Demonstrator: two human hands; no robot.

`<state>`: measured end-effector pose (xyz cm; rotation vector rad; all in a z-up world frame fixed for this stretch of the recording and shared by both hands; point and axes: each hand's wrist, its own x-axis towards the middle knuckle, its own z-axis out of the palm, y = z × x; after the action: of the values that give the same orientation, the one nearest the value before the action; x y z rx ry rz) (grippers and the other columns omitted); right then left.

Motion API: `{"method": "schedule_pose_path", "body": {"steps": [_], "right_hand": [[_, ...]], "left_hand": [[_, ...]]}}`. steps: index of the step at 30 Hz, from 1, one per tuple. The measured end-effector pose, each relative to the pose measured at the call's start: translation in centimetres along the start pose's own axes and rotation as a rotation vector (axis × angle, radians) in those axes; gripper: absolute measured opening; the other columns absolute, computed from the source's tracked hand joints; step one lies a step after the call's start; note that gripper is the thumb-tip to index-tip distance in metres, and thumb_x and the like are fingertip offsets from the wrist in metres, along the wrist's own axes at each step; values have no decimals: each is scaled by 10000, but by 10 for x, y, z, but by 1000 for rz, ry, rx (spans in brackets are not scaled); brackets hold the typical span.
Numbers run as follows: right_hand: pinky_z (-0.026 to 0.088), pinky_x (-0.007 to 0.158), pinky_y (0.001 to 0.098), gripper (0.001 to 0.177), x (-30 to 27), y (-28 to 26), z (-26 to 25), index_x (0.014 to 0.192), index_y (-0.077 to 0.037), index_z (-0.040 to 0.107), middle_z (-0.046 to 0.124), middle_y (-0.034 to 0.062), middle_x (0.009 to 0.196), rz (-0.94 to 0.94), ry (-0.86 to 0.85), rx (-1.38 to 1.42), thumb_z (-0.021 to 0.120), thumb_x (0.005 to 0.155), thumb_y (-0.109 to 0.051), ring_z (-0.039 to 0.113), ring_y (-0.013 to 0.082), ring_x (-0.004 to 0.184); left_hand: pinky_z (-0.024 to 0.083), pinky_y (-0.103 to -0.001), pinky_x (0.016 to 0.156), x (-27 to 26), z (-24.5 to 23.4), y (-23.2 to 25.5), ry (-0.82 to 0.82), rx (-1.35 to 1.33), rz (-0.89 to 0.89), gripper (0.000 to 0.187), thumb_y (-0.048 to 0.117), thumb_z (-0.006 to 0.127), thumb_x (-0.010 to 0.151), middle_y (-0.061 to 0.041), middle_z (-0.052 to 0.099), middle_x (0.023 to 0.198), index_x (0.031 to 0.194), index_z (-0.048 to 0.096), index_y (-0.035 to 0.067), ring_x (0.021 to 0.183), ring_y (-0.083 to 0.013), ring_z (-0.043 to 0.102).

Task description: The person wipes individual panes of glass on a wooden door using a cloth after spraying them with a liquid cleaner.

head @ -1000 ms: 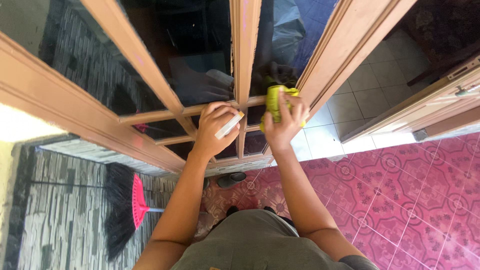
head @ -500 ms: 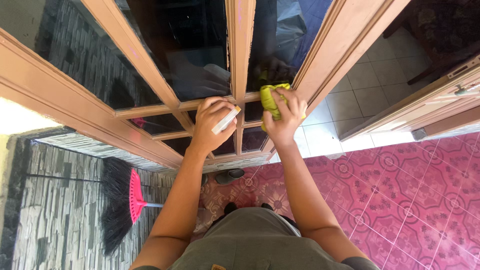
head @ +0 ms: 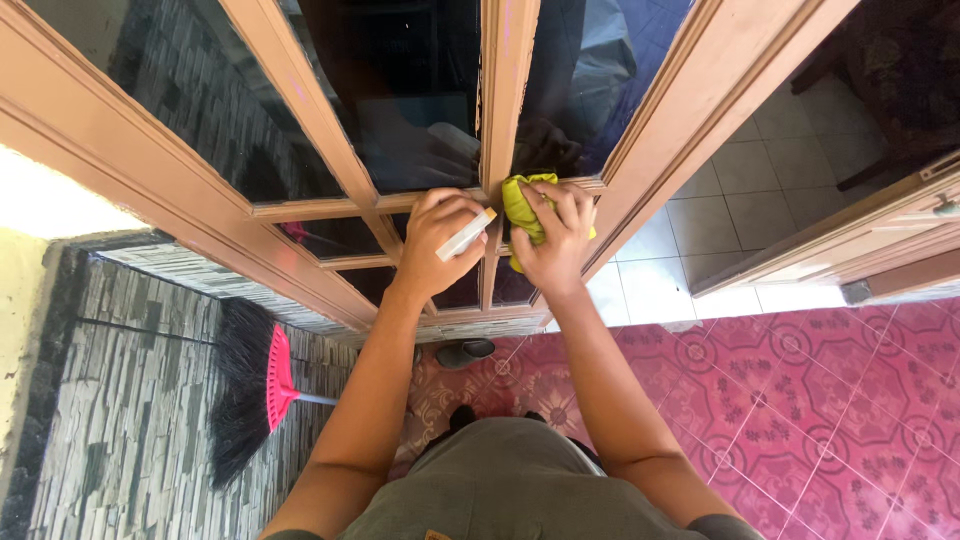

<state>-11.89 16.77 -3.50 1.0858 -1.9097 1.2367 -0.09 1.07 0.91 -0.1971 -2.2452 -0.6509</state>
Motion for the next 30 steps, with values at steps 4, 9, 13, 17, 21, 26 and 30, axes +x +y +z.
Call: {"method": "schedule_pose_path", "body": {"steps": [4, 9, 13, 17, 21, 26, 30], "right_hand": [[438, 1016, 460, 443, -2, 20, -14, 1178, -46, 734, 641, 100, 1228, 24, -1, -81, 694, 737, -53, 551, 337, 1153], [440, 1068, 467, 443, -3, 8, -2, 1183, -30, 715, 630, 103, 1242, 84, 116, -79, 685, 741, -46, 532, 349, 1187], [423, 1064, 468, 451, -1, -13, 15, 1188, -26, 720, 622, 109, 1223, 92, 79, 3, 671, 740, -31, 504, 349, 1186], [416, 1086, 477, 435, 2, -25, 9, 1196, -21, 716, 624, 120, 1228, 123, 36, 40, 664, 763, -5, 495, 359, 1193], [430, 1094, 461, 422, 6, -28, 8, 1203, -17, 705, 619, 118, 1235, 180, 41, 77, 661, 785, 14, 513, 342, 1192], [422, 1093, 461, 480, 20, -34, 14, 1247, 20, 669, 571, 138, 1274, 156, 110, 120, 646, 768, 51, 512, 344, 1200], [425, 1101, 458, 493, 32, -34, 15, 1253, 13, 672, 574, 127, 1281, 107, 145, 99, 645, 763, 58, 509, 344, 1217]], "left_hand": [[481, -433, 983, -1, 1, 2, -4, -11, -48, 154, 94, 747, 771, -59, 722, 1020, 918, 722, 54, 1108, -304, 612], [488, -428, 974, 0, 5, 1, 38, -14, -60, 164, 96, 739, 783, -61, 722, 1030, 940, 727, 51, 1104, -304, 607], [482, -438, 978, 0, 6, -1, 31, 19, -51, 163, 102, 747, 767, -58, 724, 1029, 923, 725, 60, 1103, -299, 617], [481, -429, 972, -3, 5, 2, 34, 3, -57, 164, 95, 739, 768, -62, 723, 1024, 925, 734, 49, 1102, -300, 618], [482, -435, 981, 1, 7, 1, 35, 34, -55, 117, 92, 739, 748, -52, 732, 1007, 854, 712, 49, 1096, -289, 624], [481, -426, 965, 0, 5, 1, 42, 17, -57, 163, 93, 732, 727, -61, 727, 1020, 883, 728, 47, 1098, -289, 619], [482, -431, 973, -1, 5, 0, 20, 34, -64, 181, 96, 734, 715, -66, 722, 1022, 888, 727, 43, 1100, -295, 616]]}}
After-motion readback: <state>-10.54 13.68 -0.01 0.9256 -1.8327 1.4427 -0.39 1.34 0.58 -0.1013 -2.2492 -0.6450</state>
